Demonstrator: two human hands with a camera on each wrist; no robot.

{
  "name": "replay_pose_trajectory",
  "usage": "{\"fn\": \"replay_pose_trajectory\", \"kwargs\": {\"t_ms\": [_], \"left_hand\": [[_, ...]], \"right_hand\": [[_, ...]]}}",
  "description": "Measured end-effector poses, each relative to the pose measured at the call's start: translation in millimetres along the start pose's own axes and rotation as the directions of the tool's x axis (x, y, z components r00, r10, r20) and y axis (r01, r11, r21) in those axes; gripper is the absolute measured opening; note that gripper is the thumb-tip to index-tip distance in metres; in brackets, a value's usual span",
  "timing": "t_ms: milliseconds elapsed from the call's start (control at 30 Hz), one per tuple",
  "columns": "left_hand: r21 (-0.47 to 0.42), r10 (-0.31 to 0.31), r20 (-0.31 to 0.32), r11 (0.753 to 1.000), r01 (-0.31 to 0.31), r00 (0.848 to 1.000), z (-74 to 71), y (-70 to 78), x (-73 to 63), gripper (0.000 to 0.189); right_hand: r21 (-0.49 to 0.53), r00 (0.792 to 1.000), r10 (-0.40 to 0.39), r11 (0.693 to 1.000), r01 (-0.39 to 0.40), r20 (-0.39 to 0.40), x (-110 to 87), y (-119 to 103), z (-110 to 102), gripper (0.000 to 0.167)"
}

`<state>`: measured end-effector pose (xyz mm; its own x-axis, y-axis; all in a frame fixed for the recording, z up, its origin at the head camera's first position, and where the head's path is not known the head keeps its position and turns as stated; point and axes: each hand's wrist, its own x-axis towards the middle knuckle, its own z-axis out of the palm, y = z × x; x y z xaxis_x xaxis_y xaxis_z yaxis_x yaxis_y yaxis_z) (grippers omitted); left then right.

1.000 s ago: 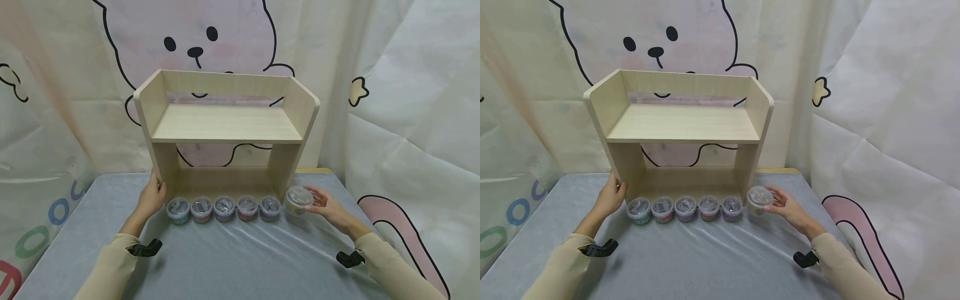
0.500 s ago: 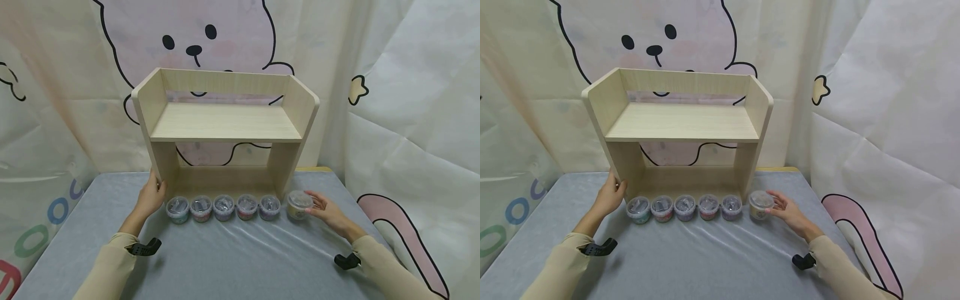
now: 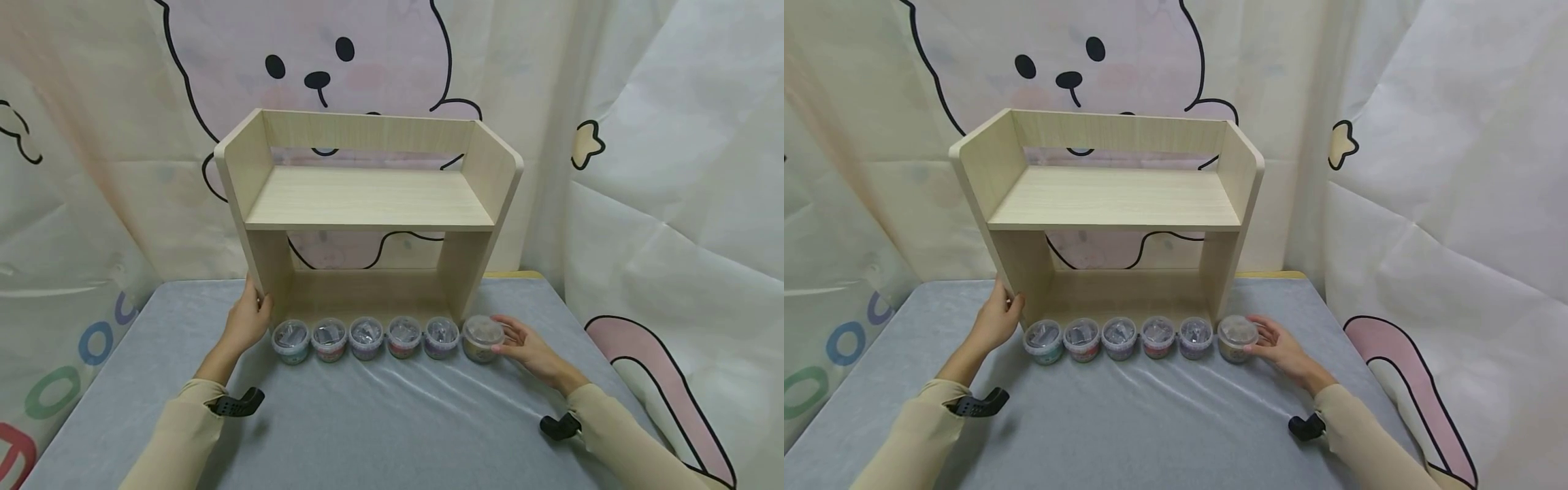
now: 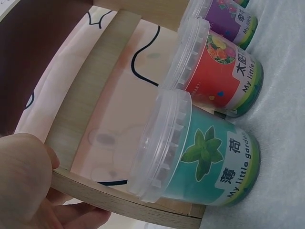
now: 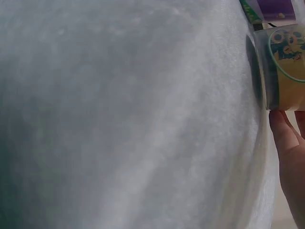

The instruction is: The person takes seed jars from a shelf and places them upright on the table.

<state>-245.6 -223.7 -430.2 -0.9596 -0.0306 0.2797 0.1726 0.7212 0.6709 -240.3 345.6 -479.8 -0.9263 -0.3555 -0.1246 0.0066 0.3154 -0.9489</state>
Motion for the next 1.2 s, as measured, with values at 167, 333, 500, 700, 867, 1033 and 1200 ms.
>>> {"fn": "replay_pose_trajectory", "kwargs": {"t_ms": [167,333,500,700,867,1033,1200], "left_hand": [[-0.003,-0.005,0.007,1.000,0.005,1.000,-0.8,-1.0,0.0,0.063],[-0.009,-0.008,0.007,1.000,0.008,1.000,-1.1,-0.9,-0.9,0.063],[-0.029,-0.004,0.021,1.000,0.005,1.000,-1.0,-0.6,-1.1,0.066],[-0.057,-0.002,0.056,0.998,0.006,0.998,-3.2,-1.1,-2.1,0.066],[-0.054,0.020,0.065,0.998,-0.016,0.998,-4.9,-4.0,-4.5,0.064],[-0.061,0.024,0.076,0.998,-0.019,0.997,-6.2,-5.5,-8.5,0.069],[-0.073,-0.008,0.083,0.997,0.014,0.997,-9.2,-5.0,-12.2,0.069]], "right_hand": [[0.031,0.999,-0.026,0.999,0.025,0.040,0.7,2,2,0.076],[0.018,0.997,-0.035,0.999,0.034,0.071,0.5,2,1,0.076],[-0.057,0.999,0.012,0.998,-0.009,0.052,-1.4,-3,0,0.070],[-0.024,0.999,0.017,1.000,-0.015,0.046,-0.4,-8,-1,0.059],[0.007,0.999,-0.007,1.000,0.007,0.033,0.0,-12,1,0.058],[-0.003,1.000,-0.015,1.000,0.015,0.005,-1.2,-16,0,0.058],[-0.016,0.999,-0.030,0.999,0.029,-0.037,-0.4,-23,-2,0.060]]}}
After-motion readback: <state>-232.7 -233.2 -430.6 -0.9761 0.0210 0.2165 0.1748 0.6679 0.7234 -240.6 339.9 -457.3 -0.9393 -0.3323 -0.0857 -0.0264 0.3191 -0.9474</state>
